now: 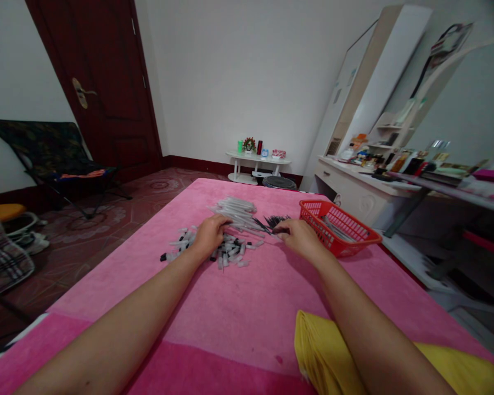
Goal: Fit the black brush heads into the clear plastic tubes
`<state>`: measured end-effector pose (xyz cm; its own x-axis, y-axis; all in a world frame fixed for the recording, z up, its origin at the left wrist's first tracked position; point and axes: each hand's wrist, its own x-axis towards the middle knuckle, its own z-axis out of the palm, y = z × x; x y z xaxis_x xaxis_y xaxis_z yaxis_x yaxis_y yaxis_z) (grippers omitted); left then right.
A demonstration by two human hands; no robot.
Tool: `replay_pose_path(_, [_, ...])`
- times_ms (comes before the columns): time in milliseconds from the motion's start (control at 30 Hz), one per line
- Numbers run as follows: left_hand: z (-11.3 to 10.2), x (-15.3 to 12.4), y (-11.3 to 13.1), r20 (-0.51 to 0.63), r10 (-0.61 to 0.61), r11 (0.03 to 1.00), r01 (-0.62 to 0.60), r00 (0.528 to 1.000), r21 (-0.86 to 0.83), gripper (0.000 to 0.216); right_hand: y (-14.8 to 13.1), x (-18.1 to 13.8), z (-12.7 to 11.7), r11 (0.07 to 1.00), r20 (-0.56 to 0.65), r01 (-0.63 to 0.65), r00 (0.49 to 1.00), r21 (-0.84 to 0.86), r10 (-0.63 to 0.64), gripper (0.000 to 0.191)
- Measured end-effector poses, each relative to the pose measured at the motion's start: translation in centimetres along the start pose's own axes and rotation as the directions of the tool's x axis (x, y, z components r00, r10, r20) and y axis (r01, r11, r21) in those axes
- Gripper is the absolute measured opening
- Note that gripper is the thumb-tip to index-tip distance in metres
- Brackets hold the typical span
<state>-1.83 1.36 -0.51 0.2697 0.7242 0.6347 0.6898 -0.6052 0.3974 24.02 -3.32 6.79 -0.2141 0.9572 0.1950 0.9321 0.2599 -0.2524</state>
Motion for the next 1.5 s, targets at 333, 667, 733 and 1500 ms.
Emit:
replay_pose_path(333, [0.0,-0.1,0.2,0.048,-0.003,0.999,0.001,0.999,0.043,0.033,0.1,0.0,-0.1,1.0,-0.031,0.025,0.999,0.003,-0.025,0.029])
replay_pose_path(667, [0.1,-0.1,0.0,0.067,0.065,0.998,-0.064,0.996,-0.017,0.031,-1.4,-0.4,-0.3,0.989,-0.064,0.042,0.997,-0.142,-0.051,0.027])
replay_pose_path(733, [0.1,-0.1,0.1,0.075,0.07,0.997,-0.067,0.995,-0.036,0.031,-1.5,-0.4,-0.3,0.984,-0.068,0.05,0.996,-0.171,-0.063,0.027])
replay_pose_path(1500, [0.2,0.9,-0.4,-0.343,-0.424,0.813,0.186,0.838,-0.552,0.018,-3.1,0.8,6.9,0.96,-0.046,0.259,0.963,-0.11,-0.265,0.031])
